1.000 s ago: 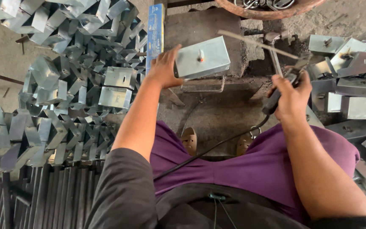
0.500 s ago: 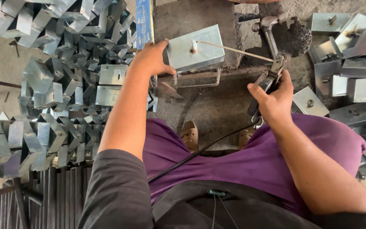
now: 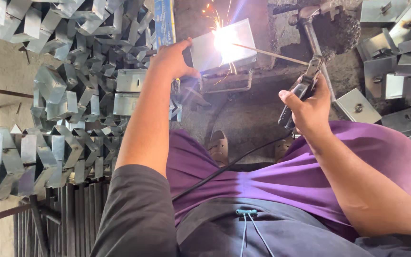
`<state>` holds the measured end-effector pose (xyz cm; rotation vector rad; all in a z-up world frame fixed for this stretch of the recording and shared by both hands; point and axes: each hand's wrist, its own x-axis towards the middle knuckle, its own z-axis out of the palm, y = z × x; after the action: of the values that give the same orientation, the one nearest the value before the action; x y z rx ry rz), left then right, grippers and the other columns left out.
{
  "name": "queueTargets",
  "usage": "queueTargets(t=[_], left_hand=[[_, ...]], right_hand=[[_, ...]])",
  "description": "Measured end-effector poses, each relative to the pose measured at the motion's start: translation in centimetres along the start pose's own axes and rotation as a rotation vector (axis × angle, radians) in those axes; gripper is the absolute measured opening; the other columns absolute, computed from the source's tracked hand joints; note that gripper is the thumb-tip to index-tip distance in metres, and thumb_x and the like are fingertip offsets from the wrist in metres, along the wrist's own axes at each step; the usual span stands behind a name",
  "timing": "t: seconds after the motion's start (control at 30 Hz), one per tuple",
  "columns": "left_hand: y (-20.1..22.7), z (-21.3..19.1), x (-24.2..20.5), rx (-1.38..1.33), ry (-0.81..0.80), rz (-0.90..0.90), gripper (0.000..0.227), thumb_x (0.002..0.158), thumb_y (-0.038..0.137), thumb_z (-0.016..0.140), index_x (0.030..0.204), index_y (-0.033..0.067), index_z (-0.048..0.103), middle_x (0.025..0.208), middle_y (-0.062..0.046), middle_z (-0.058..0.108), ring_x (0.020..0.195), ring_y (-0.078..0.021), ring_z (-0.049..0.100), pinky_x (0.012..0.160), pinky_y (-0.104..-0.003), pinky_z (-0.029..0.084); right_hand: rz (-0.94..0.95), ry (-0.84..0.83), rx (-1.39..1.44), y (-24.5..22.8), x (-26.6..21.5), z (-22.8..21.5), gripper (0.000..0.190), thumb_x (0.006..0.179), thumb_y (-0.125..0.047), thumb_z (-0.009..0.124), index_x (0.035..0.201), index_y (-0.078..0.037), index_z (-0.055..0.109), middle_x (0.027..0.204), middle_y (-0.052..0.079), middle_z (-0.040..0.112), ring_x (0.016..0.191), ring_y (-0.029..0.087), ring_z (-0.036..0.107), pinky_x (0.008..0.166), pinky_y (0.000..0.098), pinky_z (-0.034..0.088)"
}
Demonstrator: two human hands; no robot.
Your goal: The person welds metal pieces together and uses a hammer to secure a ring attachment onto a metal box.
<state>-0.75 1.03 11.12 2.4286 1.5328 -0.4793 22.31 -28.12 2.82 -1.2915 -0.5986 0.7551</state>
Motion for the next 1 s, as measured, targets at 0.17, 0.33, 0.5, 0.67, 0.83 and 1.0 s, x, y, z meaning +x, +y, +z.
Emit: queueTargets(t=[0.17, 0.33, 0.5, 0.67, 0.83, 1.0], left_hand=[[0.7, -0.4, -0.2, 0.025, -0.014, -0.037, 0.119, 0.056, 0.050, 0.096, 0.157, 0.0377, 0.036, 0.149, -0.007, 0.055, 0.140, -0.0386, 0.046, 0.109, -0.053, 0.043], [1.1, -0.7, -0.5, 0.035, -0.059, -0.079, 0.118, 0.059, 0.051, 0.095, 0.158, 0.0404, 0.032, 0.150, -0.005, 0.054, 0.140, -0.0367, 0.046, 0.108, -0.054, 0.043], [1.1, -0.3, -0.3, 0.060, -0.039, -0.077, 0.118, 0.060, 0.052, 0.095, 0.158, 0.0412, 0.030, 0.151, -0.002, 0.053, 0.139, -0.0375, 0.048, 0.106, -0.055, 0.044], [1.1, -0.5, -0.6, 0.059, -0.034, -0.064, 0.118, 0.061, 0.050, 0.094, 0.160, 0.0387, 0.031, 0.150, -0.003, 0.056, 0.137, -0.0357, 0.053, 0.106, -0.055, 0.046], [1.2, -0.6, -0.4, 0.059, -0.062, -0.095, 0.117, 0.062, 0.051, 0.095, 0.159, 0.0399, 0.031, 0.152, -0.005, 0.053, 0.139, -0.0359, 0.049, 0.106, -0.056, 0.044], [1.0, -0.5, -0.5, 0.035, -0.047, -0.081, 0.118, 0.062, 0.050, 0.094, 0.159, 0.0414, 0.028, 0.153, -0.003, 0.052, 0.138, -0.0342, 0.051, 0.107, -0.054, 0.044]], right_hand=[[0.016, -0.028, 0.142, 1.0, 0.3, -0.3, 0.038, 0.084, 0.001, 0.079, 0.110, -0.007, 0.053, 0.090, 0.000, 0.054, 0.078, 0.008, 0.054, 0.071, 0.0260, 0.048], [0.102, 0.008, 0.197, 1.1, 0.6, -0.3, 0.038, 0.082, 0.001, 0.079, 0.109, -0.006, 0.053, 0.089, 0.001, 0.057, 0.075, 0.011, 0.058, 0.066, 0.0277, 0.050], [0.129, -0.008, 0.201, 0.6, 0.5, -0.1, 0.038, 0.082, 0.000, 0.080, 0.106, -0.005, 0.051, 0.082, 0.004, 0.058, 0.064, 0.015, 0.058, 0.057, 0.0304, 0.049], [0.133, -0.008, 0.203, 0.7, 0.5, -0.1, 0.037, 0.082, 0.000, 0.079, 0.105, -0.007, 0.051, 0.082, 0.004, 0.057, 0.064, 0.014, 0.058, 0.058, 0.0298, 0.049], [0.088, -0.001, 0.210, 1.4, 0.6, -0.2, 0.039, 0.081, 0.001, 0.080, 0.108, -0.007, 0.053, 0.090, 0.002, 0.056, 0.077, 0.011, 0.057, 0.068, 0.0277, 0.049], [0.106, -0.001, 0.194, 1.2, 0.5, -0.1, 0.038, 0.081, 0.001, 0.080, 0.107, -0.007, 0.053, 0.090, 0.001, 0.055, 0.076, 0.010, 0.056, 0.067, 0.0273, 0.048]])
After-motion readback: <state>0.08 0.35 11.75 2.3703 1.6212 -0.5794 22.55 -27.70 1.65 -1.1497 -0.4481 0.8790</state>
